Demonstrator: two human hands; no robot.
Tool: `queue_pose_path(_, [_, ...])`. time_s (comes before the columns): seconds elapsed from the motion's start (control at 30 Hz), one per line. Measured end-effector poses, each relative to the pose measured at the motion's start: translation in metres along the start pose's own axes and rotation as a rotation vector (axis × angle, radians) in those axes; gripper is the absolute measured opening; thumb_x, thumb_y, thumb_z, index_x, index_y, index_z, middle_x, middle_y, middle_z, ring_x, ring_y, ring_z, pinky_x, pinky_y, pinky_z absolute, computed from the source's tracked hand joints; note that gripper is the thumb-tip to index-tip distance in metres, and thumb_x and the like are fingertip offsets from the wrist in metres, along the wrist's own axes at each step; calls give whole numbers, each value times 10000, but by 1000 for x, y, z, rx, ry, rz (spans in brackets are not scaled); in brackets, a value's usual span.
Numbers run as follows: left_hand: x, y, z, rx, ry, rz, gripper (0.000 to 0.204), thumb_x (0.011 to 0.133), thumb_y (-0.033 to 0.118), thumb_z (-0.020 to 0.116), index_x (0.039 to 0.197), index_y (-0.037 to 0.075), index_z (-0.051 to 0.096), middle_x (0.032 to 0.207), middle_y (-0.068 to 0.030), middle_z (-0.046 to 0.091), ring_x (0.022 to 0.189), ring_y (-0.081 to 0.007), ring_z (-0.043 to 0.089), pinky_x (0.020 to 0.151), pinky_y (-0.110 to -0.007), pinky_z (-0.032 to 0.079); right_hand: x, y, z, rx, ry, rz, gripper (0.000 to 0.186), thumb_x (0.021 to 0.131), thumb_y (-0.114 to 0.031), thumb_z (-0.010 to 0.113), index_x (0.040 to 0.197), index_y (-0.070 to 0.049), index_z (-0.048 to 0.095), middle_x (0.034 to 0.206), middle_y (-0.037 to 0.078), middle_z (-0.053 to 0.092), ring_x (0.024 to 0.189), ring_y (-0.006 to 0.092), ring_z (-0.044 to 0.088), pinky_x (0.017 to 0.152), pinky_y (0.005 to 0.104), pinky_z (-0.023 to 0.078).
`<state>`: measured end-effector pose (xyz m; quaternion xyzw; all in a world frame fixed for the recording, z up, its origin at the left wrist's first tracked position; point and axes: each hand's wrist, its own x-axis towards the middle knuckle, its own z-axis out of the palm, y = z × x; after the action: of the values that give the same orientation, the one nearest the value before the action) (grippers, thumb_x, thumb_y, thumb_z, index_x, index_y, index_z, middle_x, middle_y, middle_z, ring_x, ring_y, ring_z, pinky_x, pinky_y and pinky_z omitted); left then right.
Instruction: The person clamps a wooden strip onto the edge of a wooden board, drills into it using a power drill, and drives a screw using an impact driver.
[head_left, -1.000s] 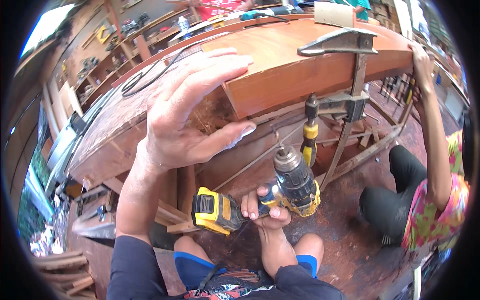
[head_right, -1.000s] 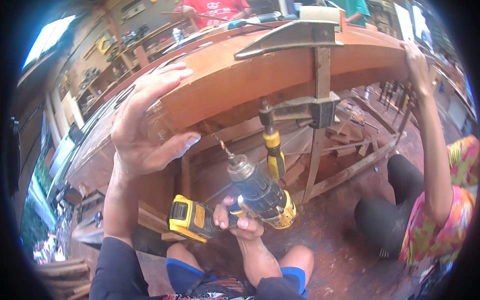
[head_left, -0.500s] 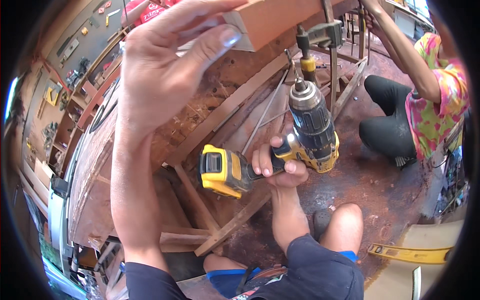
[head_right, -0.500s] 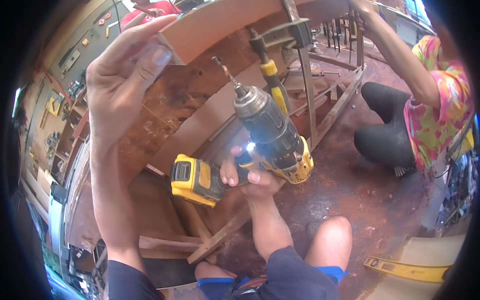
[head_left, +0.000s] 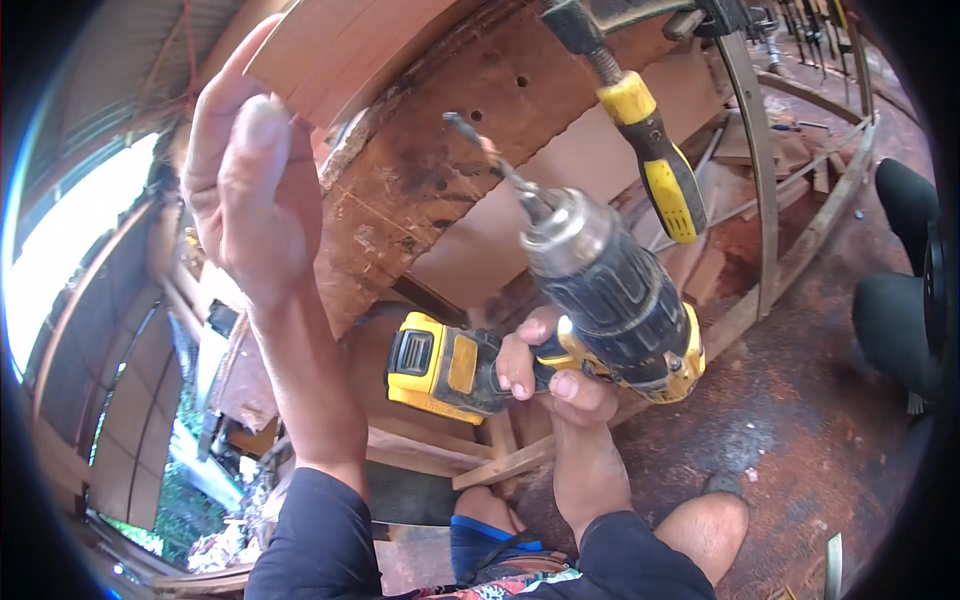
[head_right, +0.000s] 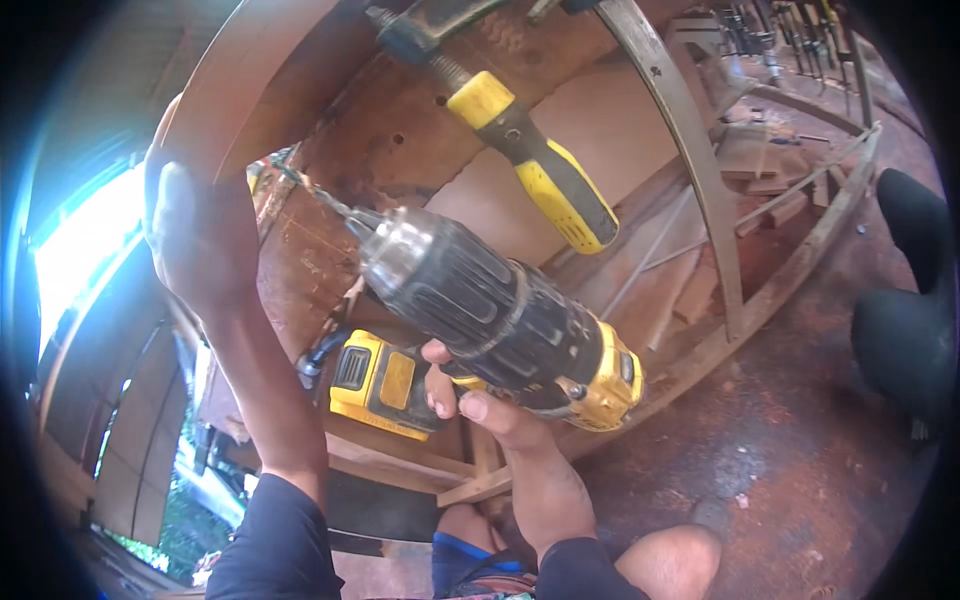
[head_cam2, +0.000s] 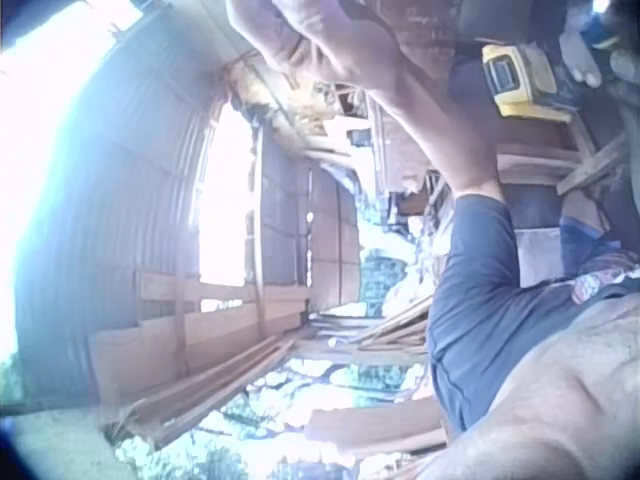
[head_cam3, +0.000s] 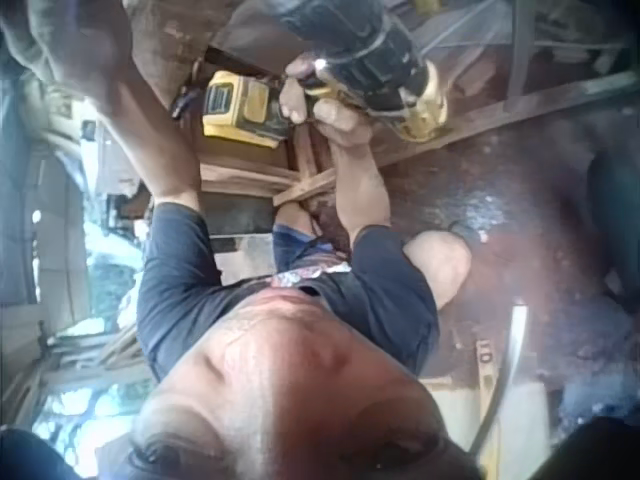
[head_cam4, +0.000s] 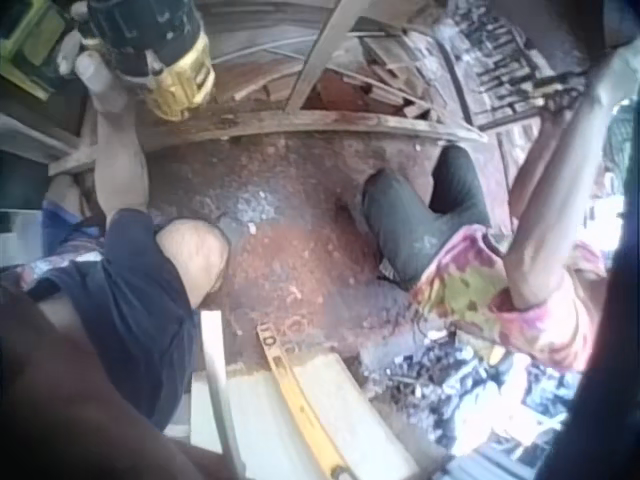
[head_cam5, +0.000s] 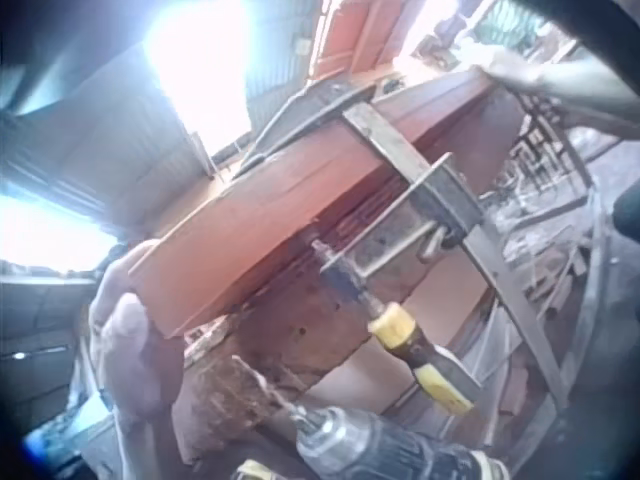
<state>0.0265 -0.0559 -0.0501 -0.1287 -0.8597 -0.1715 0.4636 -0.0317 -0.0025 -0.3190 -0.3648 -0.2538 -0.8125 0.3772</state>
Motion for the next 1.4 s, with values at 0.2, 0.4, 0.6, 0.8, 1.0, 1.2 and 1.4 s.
queue_pose_path(0.2, [4,8,25,18,156,-47,391,952,133,568,1240,-131,590,1156,-191,663,1105,-256,634,1033,-388,460,8,11,-3,44,114,163,511,819,-144,595,1281,46,486,769,143,592,773,232,581,741,353,486])
queue_pose_path(0.4, [0,8,32,-89,184,-70,410,932,162,586,1229,-120,601,1166,-190,665,1105,-249,638,1041,-384,456,18,7,7,-14,108,221,525,784,-163,616,1254,40,500,735,132,592,736,220,580,715,355,494])
queue_pose_path(0.6, [4,11,29,-56,211,-68,445,939,183,567,1258,-127,571,1177,-212,659,1116,-268,632,1054,-409,449,21,6,12,-65,146,229,516,776,-181,625,1231,40,522,707,116,591,711,212,580,705,351,496])
queue_pose_path(0.8, [3,6,31,-53,213,-94,478,934,217,569,1269,-124,560,1216,-225,634,1157,-287,610,1065,-439,441,21,6,6,-59,135,207,514,785,-180,624,1242,36,531,719,97,604,719,198,584,718,337,498])
queue_pose_path(1.0, [4,9,34,27,236,-79,509,938,248,547,1288,-120,545,1231,-220,626,1174,-294,602,1058,-445,444,20,6,6,-44,95,227,511,792,-193,635,1237,40,543,723,90,607,736,196,594,718,331,498])
queue_pose_path(1.2, [4,9,34,-3,221,-78,505,935,247,541,1297,-105,543,1239,-216,623,1179,-293,603,1049,-440,451,20,4,11,-51,116,224,509,797,-199,642,1236,42,549,720,89,607,732,195,596,712,325,494])
queue_pose_path(1.4, [3,8,33,20,245,-76,507,938,255,529,1295,-106,540,1232,-215,623,1173,-295,604,1046,-439,453,21,2,11,-10,124,249,498,803,-189,639,1234,46,552,718,91,605,722,191,593,712,325,493])
